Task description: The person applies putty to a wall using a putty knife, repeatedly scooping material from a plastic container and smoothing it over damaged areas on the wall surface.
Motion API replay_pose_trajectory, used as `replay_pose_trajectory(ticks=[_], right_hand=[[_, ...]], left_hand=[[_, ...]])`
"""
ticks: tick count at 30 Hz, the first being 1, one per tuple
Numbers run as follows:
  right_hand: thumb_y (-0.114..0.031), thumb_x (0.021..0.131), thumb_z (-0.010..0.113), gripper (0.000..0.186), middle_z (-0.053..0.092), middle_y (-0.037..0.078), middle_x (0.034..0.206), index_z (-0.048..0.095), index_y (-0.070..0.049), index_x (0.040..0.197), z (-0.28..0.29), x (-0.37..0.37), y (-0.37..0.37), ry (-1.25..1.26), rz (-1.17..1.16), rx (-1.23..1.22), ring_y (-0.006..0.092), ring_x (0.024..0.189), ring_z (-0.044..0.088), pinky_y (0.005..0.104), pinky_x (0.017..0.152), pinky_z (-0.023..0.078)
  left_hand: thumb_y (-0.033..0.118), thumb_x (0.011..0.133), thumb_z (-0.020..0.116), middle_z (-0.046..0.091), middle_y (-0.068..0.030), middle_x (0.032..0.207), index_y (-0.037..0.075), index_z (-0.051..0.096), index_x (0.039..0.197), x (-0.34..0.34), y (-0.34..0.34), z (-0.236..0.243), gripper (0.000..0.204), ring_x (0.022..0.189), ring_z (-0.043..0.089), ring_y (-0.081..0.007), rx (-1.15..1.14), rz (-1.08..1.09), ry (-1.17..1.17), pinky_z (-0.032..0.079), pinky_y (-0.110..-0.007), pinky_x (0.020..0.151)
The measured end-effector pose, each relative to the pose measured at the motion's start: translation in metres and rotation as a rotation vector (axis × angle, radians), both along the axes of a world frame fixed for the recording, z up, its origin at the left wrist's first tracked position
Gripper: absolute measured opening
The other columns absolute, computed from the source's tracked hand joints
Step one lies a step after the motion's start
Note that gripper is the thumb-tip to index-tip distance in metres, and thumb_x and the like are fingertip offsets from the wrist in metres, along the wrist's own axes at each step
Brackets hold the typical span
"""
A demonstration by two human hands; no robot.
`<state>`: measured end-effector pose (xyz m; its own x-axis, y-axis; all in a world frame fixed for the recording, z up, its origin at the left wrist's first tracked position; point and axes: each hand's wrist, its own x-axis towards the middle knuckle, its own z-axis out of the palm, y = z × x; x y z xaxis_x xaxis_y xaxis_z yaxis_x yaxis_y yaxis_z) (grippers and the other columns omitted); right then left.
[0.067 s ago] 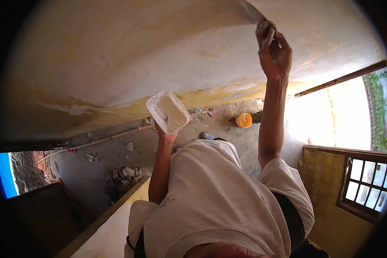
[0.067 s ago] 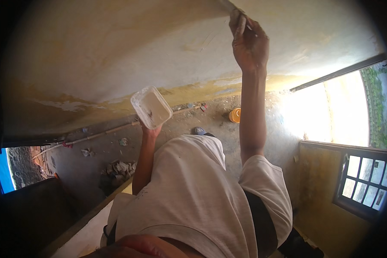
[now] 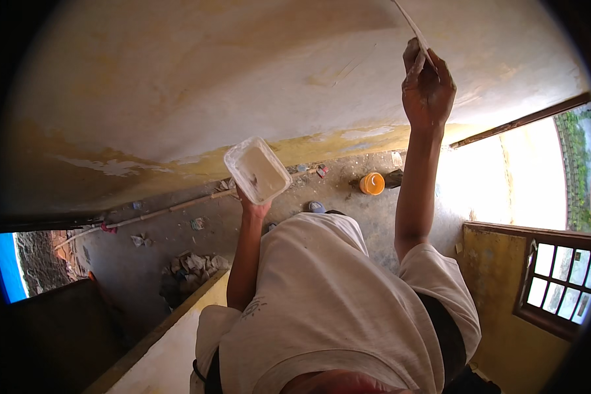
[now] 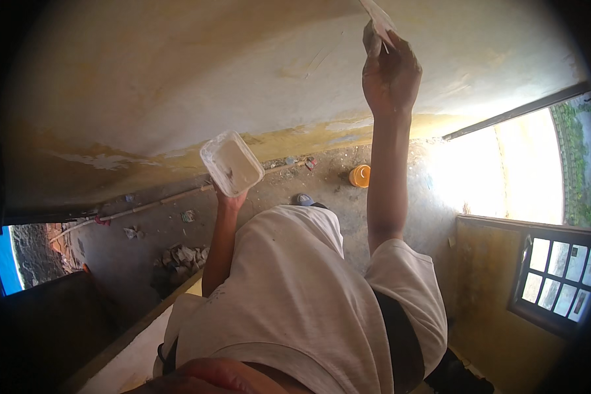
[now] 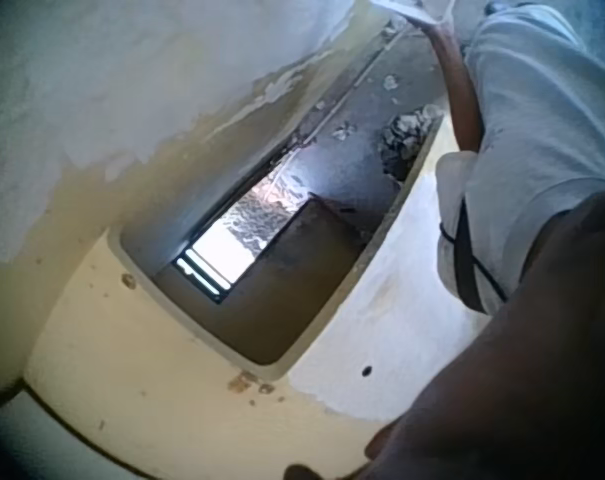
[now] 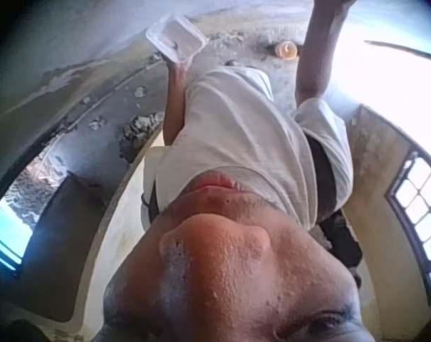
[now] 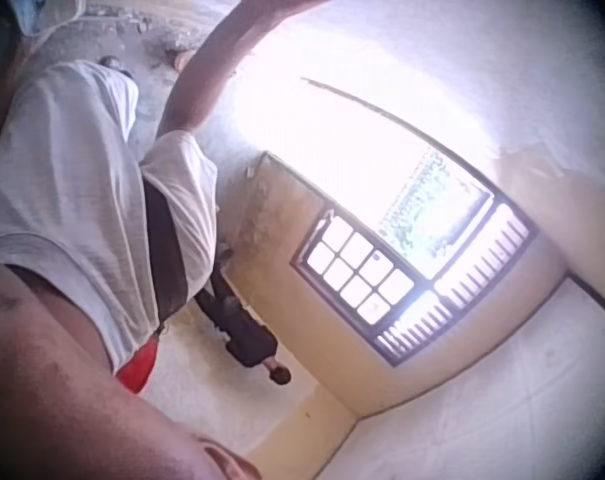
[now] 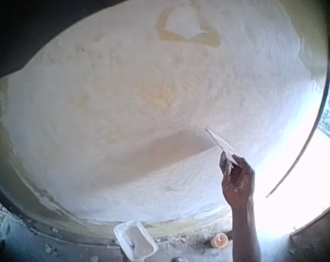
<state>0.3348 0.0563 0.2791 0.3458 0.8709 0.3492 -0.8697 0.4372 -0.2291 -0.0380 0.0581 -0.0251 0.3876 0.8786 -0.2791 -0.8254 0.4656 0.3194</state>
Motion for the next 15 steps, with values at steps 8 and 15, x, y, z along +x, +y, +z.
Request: replay_pose_trajectory(ticks=[8, 15], right_hand=[[-0.007, 0.103, 0.051, 0.020, 0.066, 0.021, 0.119, 0.058, 0.005, 0.117, -0.187, -0.069, -0.003, -0.115, 0.162, -0.770, 0.0301, 0.120, 0.062, 0.0349, 0.108, 0.052], [0.000, 0.100, 0.048, 0.023, 0.053, 0.033, 0.117, 0.045, 0.022, 0.105, -0.124, 0.005, 0.061, 0.133, 0.207, -0.492, 0.0363, 0.108, 0.062, 0.0310, 0.096, 0.062]], left_hand=[[0.051, 0.104, 0.050, 0.063, -0.0023, 0.135, 0.015, 0.054, 0.143, 0.020, 0.004, -0.002, 0.053, 0.123, 0.062, -0.0241, 0.057, 0.045, 0.004, 0.053, -0.045, 0.105], [0.051, 0.104, 0.051, 0.063, -0.0023, 0.134, 0.015, 0.054, 0.143, 0.044, 0.012, -0.003, 0.053, 0.123, 0.062, -0.0238, 0.124, 0.005, -0.021, 0.053, -0.045, 0.105]])
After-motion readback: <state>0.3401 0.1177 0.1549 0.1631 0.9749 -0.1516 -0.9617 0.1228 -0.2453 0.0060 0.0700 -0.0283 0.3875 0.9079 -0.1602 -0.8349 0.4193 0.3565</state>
